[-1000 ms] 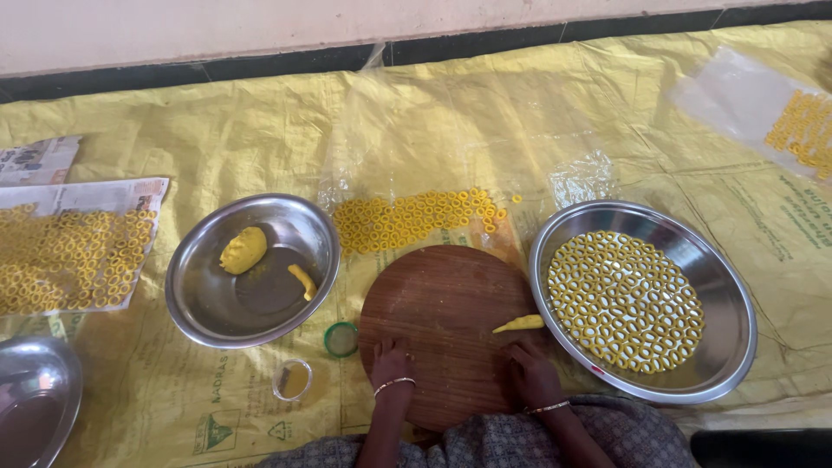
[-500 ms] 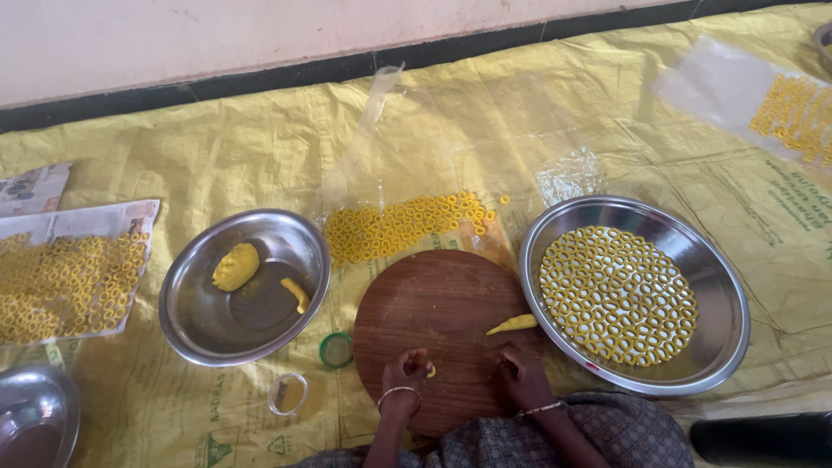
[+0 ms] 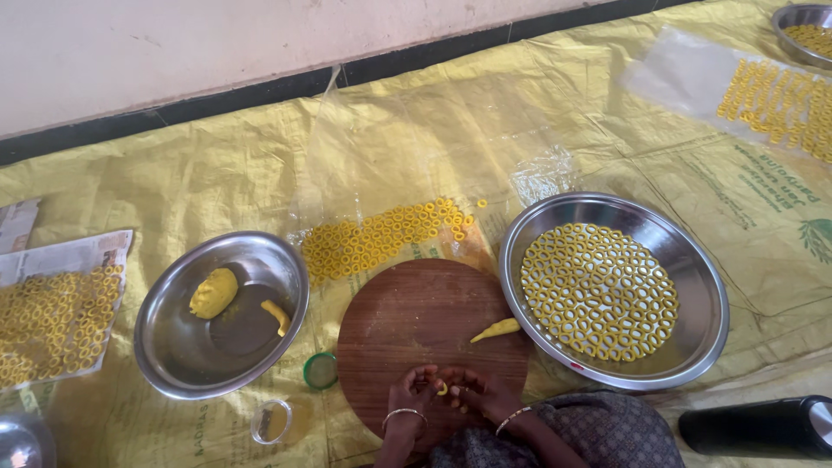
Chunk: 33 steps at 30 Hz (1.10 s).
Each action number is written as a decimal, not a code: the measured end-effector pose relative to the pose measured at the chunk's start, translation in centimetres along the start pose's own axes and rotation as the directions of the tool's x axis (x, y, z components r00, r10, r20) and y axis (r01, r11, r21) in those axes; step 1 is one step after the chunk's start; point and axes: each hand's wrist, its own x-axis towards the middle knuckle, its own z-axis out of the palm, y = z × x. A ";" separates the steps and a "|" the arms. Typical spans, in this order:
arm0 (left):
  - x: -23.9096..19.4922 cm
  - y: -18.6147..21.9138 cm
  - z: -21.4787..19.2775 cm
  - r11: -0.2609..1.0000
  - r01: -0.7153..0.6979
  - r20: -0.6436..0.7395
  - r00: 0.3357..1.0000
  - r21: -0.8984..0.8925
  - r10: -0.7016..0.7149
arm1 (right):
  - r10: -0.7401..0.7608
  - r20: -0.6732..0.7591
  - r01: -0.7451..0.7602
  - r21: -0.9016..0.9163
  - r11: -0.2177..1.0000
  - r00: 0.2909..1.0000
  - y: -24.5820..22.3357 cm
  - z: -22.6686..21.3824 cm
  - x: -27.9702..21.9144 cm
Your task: The person rolls a yellow dough rope on a wooden board, pinches off small segments, and forms them into rings by hand. The rings are placed into a metal tray and arranged in rows. Additional dough is taken from a bowl as needed.
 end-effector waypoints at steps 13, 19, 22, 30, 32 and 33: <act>-0.6 1.6 0.7 0.995 0.020 0.063 0.998 -0.099 -0.014 | 0.010 0.016 -0.011 0.086 0.996 1.000 0.2 -0.6 0.7; 1.1 -1.5 1.1 0.991 -0.088 0.059 0.994 -0.098 0.095 | -0.007 0.005 0.006 0.125 0.992 1.000 0.6 -1.0 1.0; 1.5 -2.7 1.4 0.992 -0.122 0.037 0.992 -0.039 0.123 | 0.016 -0.020 -0.014 0.089 0.996 1.000 0.7 -1.4 0.8; 1.2 -1.4 1.7 0.991 -0.114 0.050 0.992 -0.070 0.117 | -0.047 -0.065 0.047 -0.007 0.999 0.997 0.8 -1.9 1.8; 0.9 -0.4 2.0 0.989 -0.070 0.039 0.996 -0.134 0.076 | -0.073 -0.080 0.074 0.014 0.997 0.994 0.7 -2.3 2.2; 1.0 0.1 2.2 0.987 -0.057 0.045 0.997 -0.150 0.064 | -0.072 -0.100 0.075 0.028 0.997 0.992 0.6 -2.6 2.4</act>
